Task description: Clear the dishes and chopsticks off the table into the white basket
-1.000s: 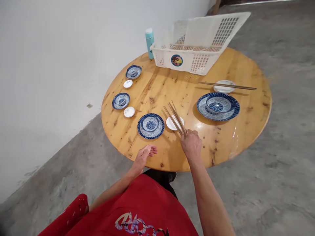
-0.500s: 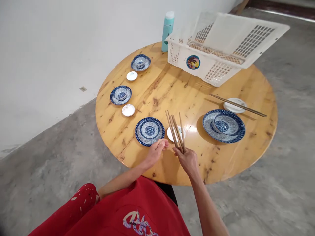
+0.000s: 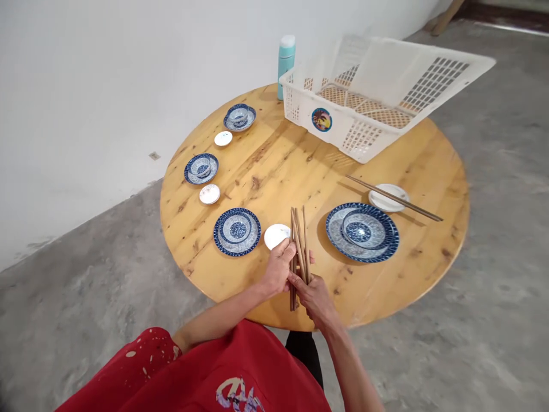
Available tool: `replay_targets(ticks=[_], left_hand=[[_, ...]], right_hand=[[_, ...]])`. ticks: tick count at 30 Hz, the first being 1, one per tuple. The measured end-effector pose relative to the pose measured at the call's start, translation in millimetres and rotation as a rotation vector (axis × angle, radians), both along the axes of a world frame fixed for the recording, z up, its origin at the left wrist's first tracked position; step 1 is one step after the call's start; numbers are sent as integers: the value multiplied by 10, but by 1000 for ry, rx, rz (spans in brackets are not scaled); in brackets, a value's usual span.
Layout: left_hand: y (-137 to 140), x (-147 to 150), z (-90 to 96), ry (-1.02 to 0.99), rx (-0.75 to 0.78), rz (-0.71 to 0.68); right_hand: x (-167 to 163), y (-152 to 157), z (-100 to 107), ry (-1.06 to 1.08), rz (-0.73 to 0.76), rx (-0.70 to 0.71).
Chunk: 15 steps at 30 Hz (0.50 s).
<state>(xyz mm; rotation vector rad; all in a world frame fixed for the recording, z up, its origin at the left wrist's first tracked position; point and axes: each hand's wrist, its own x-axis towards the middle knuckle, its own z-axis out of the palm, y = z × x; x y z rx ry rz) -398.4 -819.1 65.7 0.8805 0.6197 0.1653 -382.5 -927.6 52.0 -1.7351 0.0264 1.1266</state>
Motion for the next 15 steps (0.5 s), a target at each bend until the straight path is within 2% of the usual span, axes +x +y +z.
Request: replay_targets(ticks=[5,9,11,15], left_hand=[[-616,237,186,-13,15,61],[-943,403,296,-5,54,60],[-1050,460,308,-17,59,55],[-1185,518,303,-3,94,67]], right_hand=[[282,-513,35,25,14,87],[446,-861,159,7,62,227],[552,-994,206,-66,130,264],[787,-1158,248,-224,364,267]])
